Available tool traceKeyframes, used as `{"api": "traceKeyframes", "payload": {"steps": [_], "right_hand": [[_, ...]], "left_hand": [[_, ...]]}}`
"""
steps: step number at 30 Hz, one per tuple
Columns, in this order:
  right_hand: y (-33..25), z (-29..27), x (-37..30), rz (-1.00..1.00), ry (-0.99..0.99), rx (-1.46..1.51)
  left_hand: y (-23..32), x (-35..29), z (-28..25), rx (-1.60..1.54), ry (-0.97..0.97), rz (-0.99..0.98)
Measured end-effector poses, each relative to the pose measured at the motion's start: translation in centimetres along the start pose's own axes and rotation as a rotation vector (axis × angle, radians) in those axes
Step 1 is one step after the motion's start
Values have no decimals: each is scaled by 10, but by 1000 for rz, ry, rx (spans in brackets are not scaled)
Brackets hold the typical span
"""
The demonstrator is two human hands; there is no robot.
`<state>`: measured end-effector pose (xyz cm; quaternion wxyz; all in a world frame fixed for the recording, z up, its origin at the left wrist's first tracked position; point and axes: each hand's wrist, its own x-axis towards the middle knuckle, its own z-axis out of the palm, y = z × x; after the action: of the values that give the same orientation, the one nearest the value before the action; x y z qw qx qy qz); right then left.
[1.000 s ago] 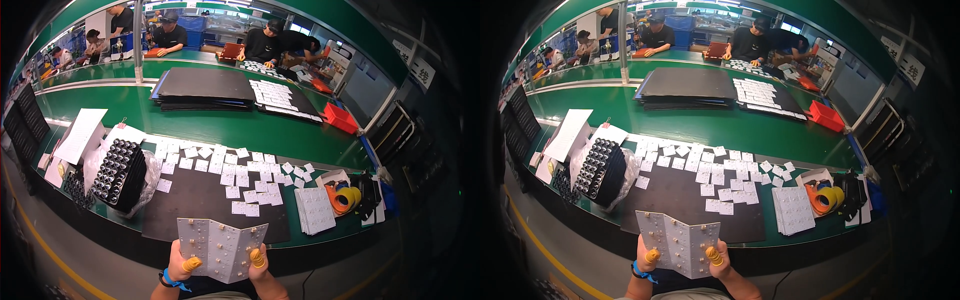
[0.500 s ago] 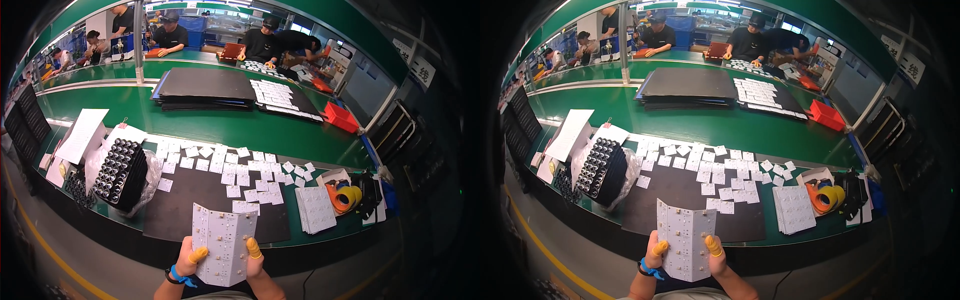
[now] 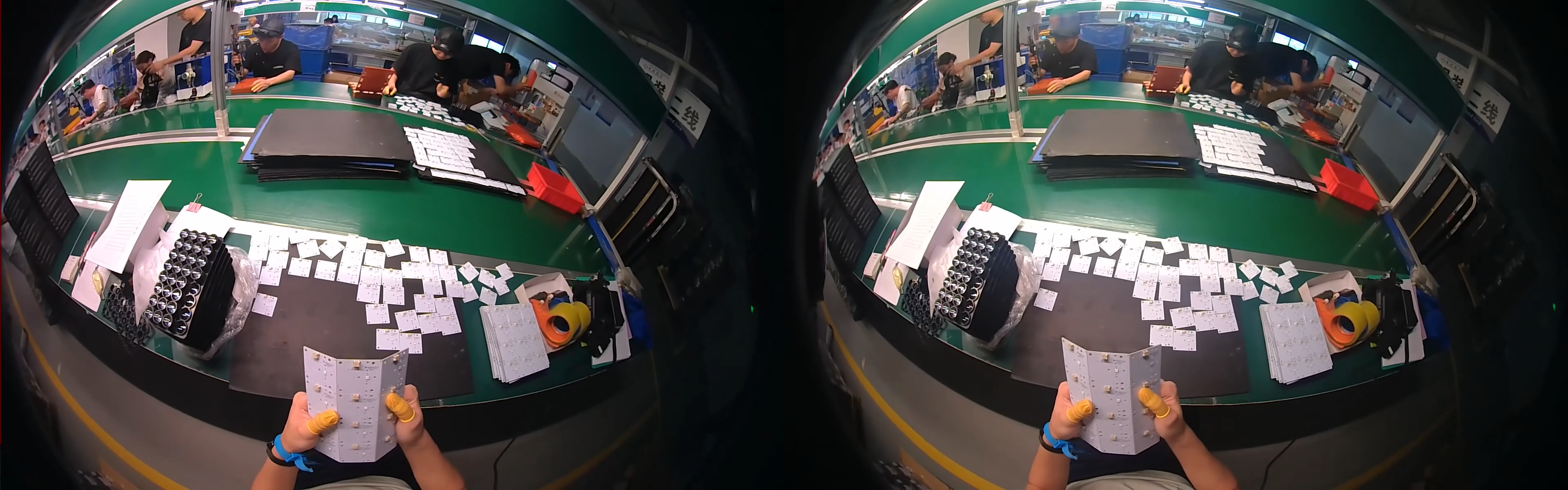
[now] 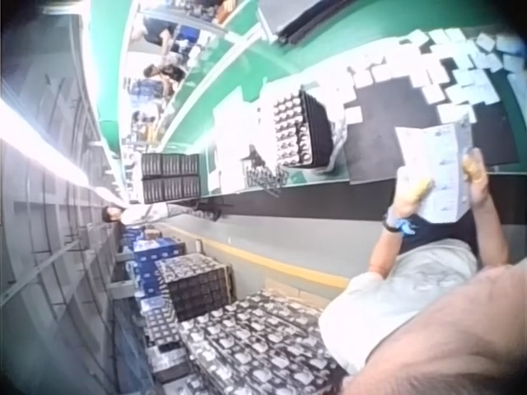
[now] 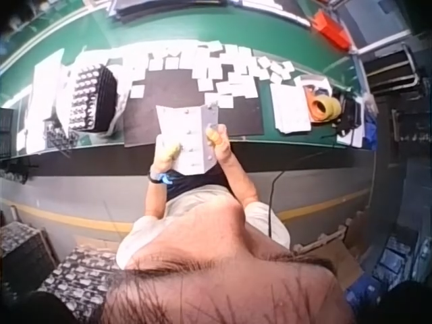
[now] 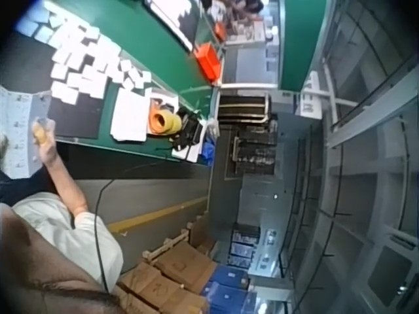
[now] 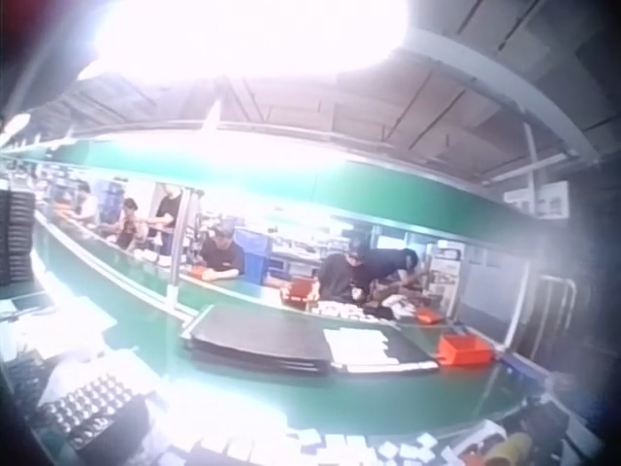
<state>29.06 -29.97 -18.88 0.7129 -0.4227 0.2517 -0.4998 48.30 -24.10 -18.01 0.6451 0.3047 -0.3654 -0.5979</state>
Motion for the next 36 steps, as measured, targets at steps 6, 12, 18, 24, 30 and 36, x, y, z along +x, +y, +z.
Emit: {"api": "traceKeyframes", "payload": {"steps": [6, 12, 18, 24, 30, 36], "right_hand": [[-12, -3, 20, -140, -25, -266], [-23, 2, 36, -256, -34, -625], [-25, 15, 38, -398, 98, -943], [-28, 16, 36, -416, 64, -943], [-33, 22, 32, -372, 75, -898], [-26, 16, 22, -277, 66, -638]], "left_hand": [[4, 12, -2, 284, 144, 19], [-1, 20, 3, 422, 252, 77], [-1, 21, 20, 597, 337, 158], [2, 16, 24, 521, 327, 119], [8, 2, 41, 361, 343, 85], [17, -3, 40, 278, 240, 35]]}}
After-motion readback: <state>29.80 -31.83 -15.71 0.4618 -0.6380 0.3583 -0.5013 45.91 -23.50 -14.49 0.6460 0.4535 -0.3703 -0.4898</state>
